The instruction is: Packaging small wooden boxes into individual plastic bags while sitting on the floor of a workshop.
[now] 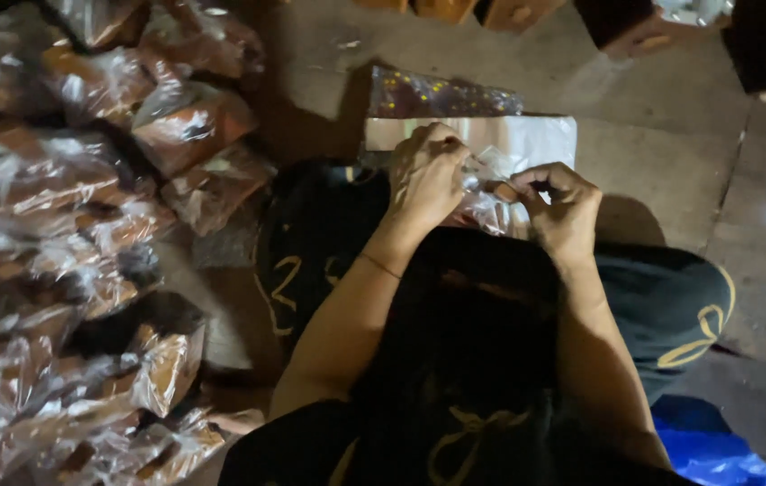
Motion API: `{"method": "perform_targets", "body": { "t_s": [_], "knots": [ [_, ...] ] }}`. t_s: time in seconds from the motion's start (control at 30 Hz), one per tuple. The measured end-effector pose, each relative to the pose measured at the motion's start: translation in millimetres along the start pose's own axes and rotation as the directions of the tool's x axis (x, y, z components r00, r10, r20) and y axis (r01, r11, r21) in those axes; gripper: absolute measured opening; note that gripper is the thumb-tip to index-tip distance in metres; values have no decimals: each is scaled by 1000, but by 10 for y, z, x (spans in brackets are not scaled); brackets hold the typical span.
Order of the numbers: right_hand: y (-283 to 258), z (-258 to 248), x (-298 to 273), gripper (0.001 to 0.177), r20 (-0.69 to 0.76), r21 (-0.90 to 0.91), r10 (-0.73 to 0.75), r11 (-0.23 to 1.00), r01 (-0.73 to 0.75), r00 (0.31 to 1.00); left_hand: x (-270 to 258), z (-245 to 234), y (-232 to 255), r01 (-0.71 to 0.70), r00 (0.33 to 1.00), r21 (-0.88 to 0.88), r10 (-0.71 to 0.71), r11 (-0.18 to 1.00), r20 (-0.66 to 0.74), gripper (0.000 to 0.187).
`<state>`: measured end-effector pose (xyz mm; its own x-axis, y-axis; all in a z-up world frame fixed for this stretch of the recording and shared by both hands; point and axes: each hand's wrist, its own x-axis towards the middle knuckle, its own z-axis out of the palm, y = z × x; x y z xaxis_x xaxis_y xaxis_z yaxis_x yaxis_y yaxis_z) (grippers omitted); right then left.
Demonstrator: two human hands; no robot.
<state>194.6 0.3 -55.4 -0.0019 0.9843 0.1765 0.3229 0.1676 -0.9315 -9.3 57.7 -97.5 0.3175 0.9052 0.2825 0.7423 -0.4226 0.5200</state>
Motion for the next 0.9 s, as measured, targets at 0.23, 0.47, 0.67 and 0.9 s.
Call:
{"method": "perform_targets", "body": {
  "t_s": [0.23,0.47,0.67,0.9],
  "knots": [
    [408,-319,-82,30,-78,98,178,981,-170,981,-67,-166,156,61,998,-335,-62,940,9,53],
    [856,-510,-83,36,-125,-77,35,996,-44,992,-35,-132,427,-254,967,-133,248,958,-58,15],
    [1103,-617,-114,15,-72,-168,-118,980,104,990,-124,-504,207,-277,944,33,278,960,-179,30],
    [1361,-712,-35,7,-269,-103,-34,995,6,963,-1239,-2447,-225,-177,929,-415,12,893,-369,41]
  ]
}}
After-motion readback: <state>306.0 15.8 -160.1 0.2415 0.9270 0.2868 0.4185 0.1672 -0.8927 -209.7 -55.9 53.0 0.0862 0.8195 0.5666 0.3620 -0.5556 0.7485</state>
